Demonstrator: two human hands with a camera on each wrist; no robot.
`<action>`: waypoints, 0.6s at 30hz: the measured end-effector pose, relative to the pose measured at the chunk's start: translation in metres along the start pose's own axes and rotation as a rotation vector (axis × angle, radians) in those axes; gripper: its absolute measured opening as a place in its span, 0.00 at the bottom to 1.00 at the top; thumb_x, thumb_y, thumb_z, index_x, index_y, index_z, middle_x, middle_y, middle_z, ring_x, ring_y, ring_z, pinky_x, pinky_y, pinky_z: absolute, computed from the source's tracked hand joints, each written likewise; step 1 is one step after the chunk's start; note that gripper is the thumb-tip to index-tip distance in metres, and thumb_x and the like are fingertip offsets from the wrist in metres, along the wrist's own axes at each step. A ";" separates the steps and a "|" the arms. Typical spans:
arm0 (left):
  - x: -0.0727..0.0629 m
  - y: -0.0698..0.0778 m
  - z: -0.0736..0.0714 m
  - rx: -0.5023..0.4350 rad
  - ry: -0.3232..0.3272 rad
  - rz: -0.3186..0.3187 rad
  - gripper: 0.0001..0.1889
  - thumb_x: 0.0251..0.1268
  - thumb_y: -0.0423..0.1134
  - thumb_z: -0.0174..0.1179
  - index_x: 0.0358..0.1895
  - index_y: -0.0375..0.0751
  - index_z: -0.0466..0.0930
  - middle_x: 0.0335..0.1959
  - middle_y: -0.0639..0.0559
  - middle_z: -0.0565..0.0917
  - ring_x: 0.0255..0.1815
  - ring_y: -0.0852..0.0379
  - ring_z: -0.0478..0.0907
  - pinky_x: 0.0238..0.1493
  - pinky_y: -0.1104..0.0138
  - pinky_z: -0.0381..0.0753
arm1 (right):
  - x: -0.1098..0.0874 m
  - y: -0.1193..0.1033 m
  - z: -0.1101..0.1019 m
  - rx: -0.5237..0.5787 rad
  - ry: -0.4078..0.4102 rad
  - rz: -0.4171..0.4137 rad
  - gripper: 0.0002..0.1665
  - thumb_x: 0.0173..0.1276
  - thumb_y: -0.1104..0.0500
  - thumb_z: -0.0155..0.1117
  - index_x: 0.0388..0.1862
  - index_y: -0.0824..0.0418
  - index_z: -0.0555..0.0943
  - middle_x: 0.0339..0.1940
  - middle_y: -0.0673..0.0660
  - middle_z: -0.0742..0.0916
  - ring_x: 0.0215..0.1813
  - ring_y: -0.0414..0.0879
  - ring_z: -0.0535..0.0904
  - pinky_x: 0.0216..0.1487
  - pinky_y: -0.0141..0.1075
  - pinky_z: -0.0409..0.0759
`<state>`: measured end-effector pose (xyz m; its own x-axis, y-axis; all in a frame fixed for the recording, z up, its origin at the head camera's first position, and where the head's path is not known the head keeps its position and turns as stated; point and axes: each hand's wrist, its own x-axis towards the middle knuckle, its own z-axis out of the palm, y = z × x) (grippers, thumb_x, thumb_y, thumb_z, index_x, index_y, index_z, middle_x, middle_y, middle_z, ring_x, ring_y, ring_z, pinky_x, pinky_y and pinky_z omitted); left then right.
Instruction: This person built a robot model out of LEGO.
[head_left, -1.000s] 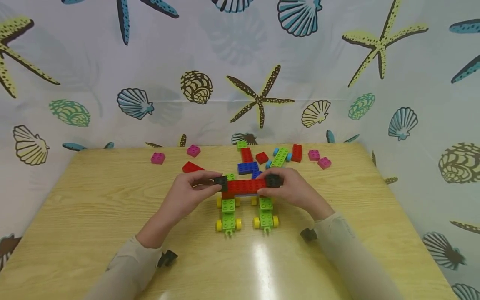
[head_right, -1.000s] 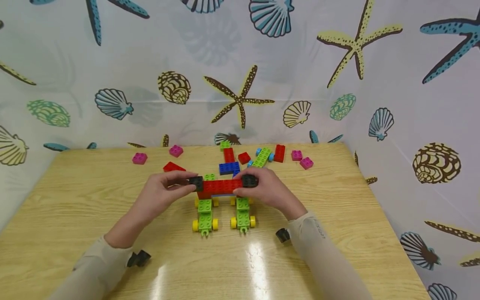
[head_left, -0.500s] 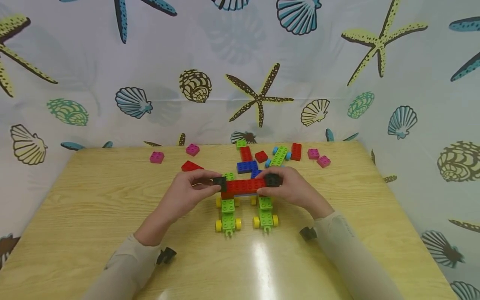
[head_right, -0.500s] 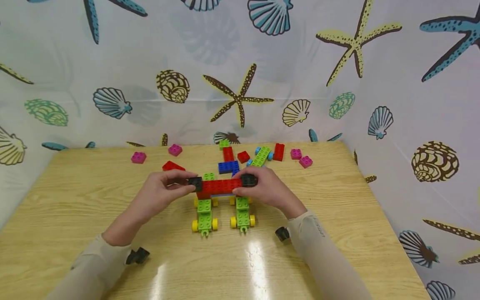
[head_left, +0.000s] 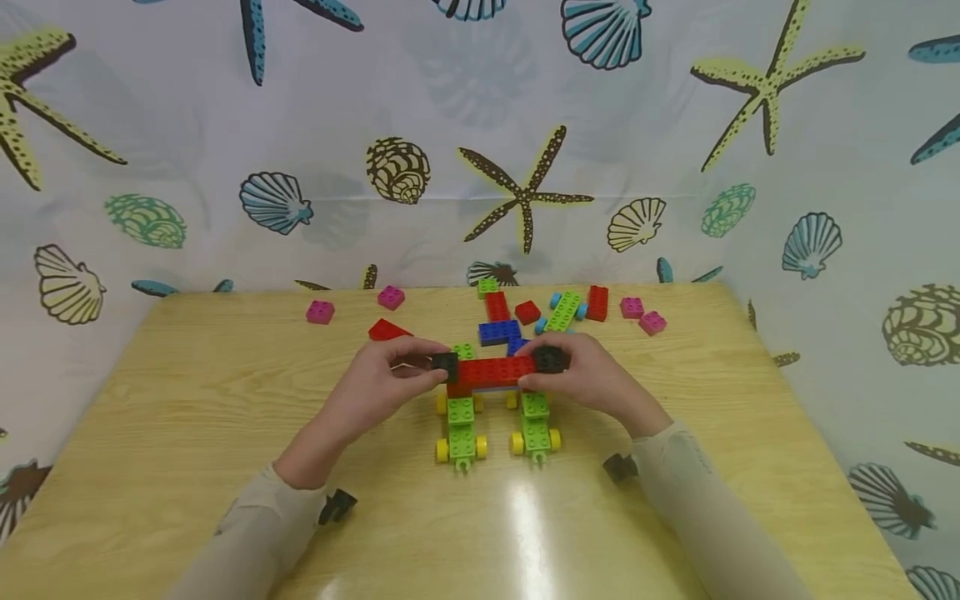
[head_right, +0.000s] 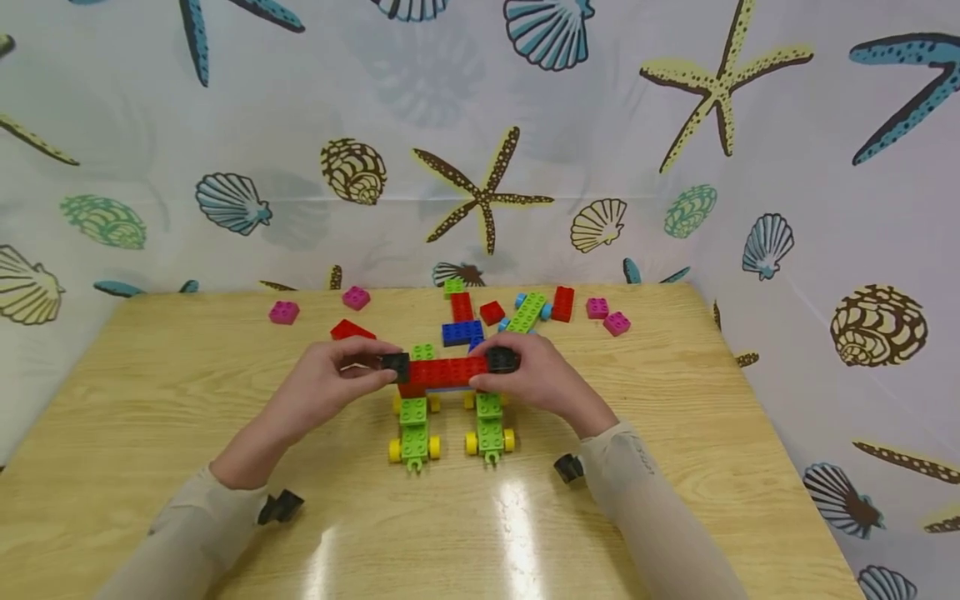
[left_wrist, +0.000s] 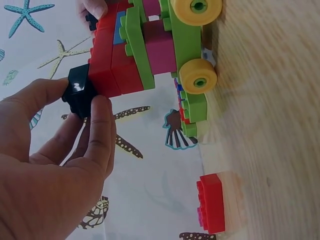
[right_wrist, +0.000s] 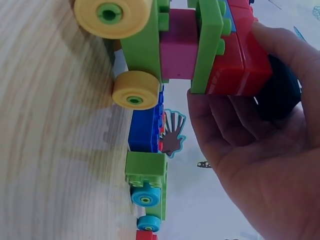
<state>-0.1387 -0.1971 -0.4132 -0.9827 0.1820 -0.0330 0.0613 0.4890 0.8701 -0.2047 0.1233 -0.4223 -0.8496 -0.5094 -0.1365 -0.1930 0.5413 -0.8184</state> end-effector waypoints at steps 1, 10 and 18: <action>0.001 0.000 0.001 -0.010 -0.003 0.006 0.19 0.79 0.38 0.71 0.68 0.44 0.88 0.66 0.42 0.89 0.66 0.43 0.88 0.70 0.50 0.90 | 0.000 0.001 -0.001 0.002 0.000 -0.001 0.22 0.74 0.47 0.82 0.64 0.46 0.89 0.70 0.56 0.87 0.69 0.58 0.78 0.71 0.55 0.85; 0.002 -0.002 0.007 -0.082 -0.041 -0.009 0.29 0.79 0.40 0.72 0.79 0.45 0.79 0.76 0.41 0.82 0.77 0.38 0.82 0.74 0.50 0.86 | -0.004 0.003 -0.013 0.010 0.018 -0.055 0.32 0.73 0.47 0.82 0.73 0.49 0.86 0.72 0.53 0.87 0.73 0.56 0.82 0.78 0.58 0.83; 0.003 -0.008 0.012 -0.089 -0.029 0.000 0.24 0.77 0.34 0.72 0.73 0.44 0.83 0.71 0.40 0.84 0.73 0.39 0.84 0.72 0.49 0.88 | -0.012 0.000 -0.028 0.036 0.005 -0.081 0.24 0.75 0.53 0.81 0.68 0.52 0.89 0.68 0.54 0.89 0.70 0.55 0.86 0.77 0.57 0.85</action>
<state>-0.1402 -0.1901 -0.4256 -0.9773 0.2069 -0.0462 0.0442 0.4117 0.9103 -0.2079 0.1480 -0.4052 -0.8347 -0.5466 -0.0664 -0.2431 0.4741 -0.8463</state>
